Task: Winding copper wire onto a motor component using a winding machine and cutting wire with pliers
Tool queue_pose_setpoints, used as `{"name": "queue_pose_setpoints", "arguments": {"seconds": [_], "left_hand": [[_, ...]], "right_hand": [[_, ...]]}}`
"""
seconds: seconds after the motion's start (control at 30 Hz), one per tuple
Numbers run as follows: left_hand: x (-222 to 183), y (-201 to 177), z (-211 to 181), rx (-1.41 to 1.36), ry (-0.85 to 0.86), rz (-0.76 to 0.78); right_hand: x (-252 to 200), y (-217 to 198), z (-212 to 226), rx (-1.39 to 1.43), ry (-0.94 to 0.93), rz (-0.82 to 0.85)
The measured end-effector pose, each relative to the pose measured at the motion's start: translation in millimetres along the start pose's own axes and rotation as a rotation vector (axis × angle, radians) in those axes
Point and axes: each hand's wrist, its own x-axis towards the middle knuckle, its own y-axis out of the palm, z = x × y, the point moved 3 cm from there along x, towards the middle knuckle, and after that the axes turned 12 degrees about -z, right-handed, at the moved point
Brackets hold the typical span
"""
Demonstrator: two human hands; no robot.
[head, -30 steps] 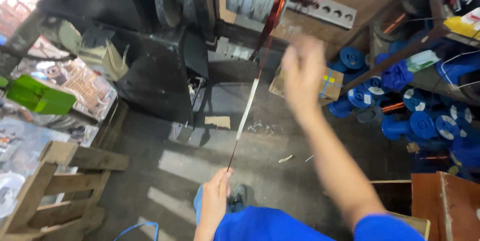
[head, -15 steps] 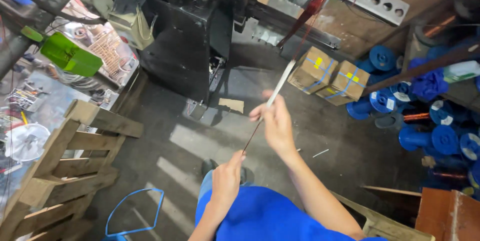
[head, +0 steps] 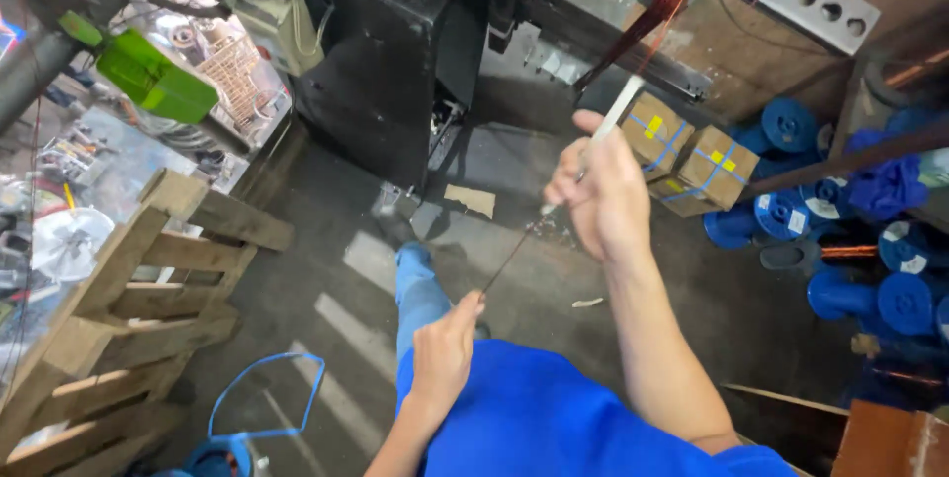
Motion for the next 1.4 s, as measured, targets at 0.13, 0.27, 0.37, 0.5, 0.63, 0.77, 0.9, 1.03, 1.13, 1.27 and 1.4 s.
{"name": "queue_pose_setpoints", "arguments": {"seconds": [0.13, 0.27, 0.37, 0.5, 0.63, 0.77, 0.9, 1.03, 1.13, 1.27, 1.4], "left_hand": [[8, -3, 11, -0.192, 0.024, 0.128], [28, -7, 11, -0.287, 0.062, 0.308], [25, 19, 32, -0.161, -0.093, 0.469], [16, 63, 48, -0.018, -0.231, 0.588], [24, 65, 22, 0.011, -0.196, 0.569], [59, 35, -25, -0.240, -0.197, 0.488], [76, 34, -39, -0.408, -0.206, 0.439], [82, 25, -49, -0.315, -0.208, 0.461], [84, 18, -44, -0.214, -0.220, 0.464], [88, 1, -50, -0.252, -0.165, 0.488], [97, -17, -78, -0.241, -0.079, 0.453]], "right_hand": [[22, 7, -14, 0.058, -0.040, -0.133], [18, 2, -62, 0.014, -0.065, -0.214], [13, 5, -65, -0.028, -0.029, -0.262], [25, -5, -63, -0.156, 0.024, -0.278], [29, -12, -54, -0.368, -0.049, -0.272], [20, -3, -47, -0.309, -0.033, -0.233], [17, 6, -43, -0.309, -0.072, -0.336], [16, 6, -42, -0.436, -0.185, -0.325], [16, 8, -52, -0.349, -0.157, -0.389], [10, 0, -65, -0.293, -0.089, -0.572], [-2, 24, -46, -0.155, -0.141, -0.409]]}}
